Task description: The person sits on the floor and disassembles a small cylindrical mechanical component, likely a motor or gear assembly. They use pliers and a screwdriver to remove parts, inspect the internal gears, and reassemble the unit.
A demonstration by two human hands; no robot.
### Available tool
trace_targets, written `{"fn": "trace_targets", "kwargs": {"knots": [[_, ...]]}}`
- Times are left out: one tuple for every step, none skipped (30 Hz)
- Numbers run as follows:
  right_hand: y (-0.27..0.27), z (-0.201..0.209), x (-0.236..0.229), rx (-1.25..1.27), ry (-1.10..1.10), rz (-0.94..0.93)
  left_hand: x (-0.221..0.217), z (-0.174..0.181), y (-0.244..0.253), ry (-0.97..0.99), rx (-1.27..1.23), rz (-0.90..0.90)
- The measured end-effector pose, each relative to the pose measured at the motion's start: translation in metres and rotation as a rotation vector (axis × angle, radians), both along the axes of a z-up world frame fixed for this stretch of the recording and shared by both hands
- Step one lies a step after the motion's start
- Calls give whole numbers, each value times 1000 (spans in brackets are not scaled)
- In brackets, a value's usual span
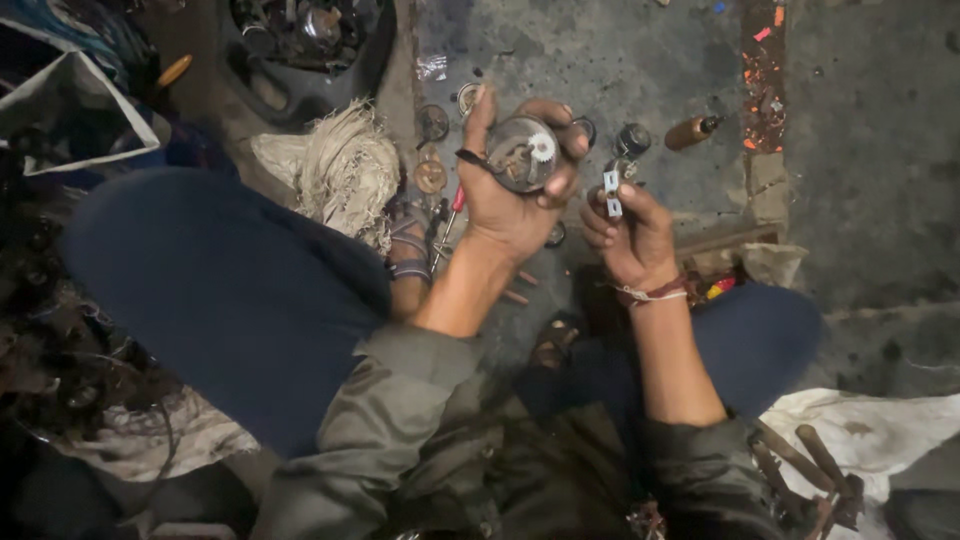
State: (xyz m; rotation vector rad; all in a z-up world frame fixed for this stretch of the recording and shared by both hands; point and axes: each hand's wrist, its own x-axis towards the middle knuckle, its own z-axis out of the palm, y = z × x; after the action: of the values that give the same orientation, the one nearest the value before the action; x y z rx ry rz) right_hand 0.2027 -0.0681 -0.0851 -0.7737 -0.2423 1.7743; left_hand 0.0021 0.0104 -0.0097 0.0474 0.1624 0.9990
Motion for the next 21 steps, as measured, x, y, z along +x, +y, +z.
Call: {"fn": "trace_targets", "kwargs": {"knots": [[0, -2, 1, 29, -6, 9, 0, -2, 1, -4, -3, 12], [0, -5, 2, 60, -11, 17, 0, -2, 2, -8, -5, 24], [1, -10, 3, 75, -34, 14, -1, -3, 3, -12, -7, 36], [3, -18, 6, 90, -57, 11, -1, -4, 4, -3, -6, 60], [6, -28, 10, 105, -80, 7, -1, -5, 5, 6, -6, 84], [11, -42, 13, 29, -307, 14, -2, -7, 5, 16, -8, 106], [20, -59, 17, -48, -534, 23, -2, -8, 6, 21, -47, 105], [28, -77, 21, -128, -760, 29, -2, -10, 7, 25, -86, 100], [33, -96, 23, -91, -1082, 39, -2, -11, 8, 30, -124, 95], [39, -115, 21, -42, -1401, 50, -1, -11, 8, 56, -137, 117], [40, -132, 20, -150, -1514, 100, 0, -12, 9, 82, -150, 139], [39, -145, 20, -263, -1623, 154, -1, -12, 9, 109, -166, 161], [37, -156, 18, -334, -1674, 202, 0, -13, 8, 135, -164, 171], [35, -166, 15, -404, -1728, 250, 1, -14, 8, 156, -161, 182], [35, -172, 12, -474, -1781, 299, 3, -14, 8, 176, -157, 194], [35, -176, 7, -457, -1812, 333, 2, -16, 7, 169, -172, 187], [36, -179, 2, -440, -1842, 367, 1, -17, 7, 161, -186, 180], [39, -181, -1, -419, -1871, 399, 1, -18, 8, 154, -196, 175], [43, -181, -4, -425, -1870, 396, 0, -19, 9, 162, -209, 182], [46, -180, -7, -437, -1868, 393, 0, -19, 9, 170, -223, 186], [49, -178, -9, -449, -1866, 390, 0, -20, 10, 178, -237, 190]]}}
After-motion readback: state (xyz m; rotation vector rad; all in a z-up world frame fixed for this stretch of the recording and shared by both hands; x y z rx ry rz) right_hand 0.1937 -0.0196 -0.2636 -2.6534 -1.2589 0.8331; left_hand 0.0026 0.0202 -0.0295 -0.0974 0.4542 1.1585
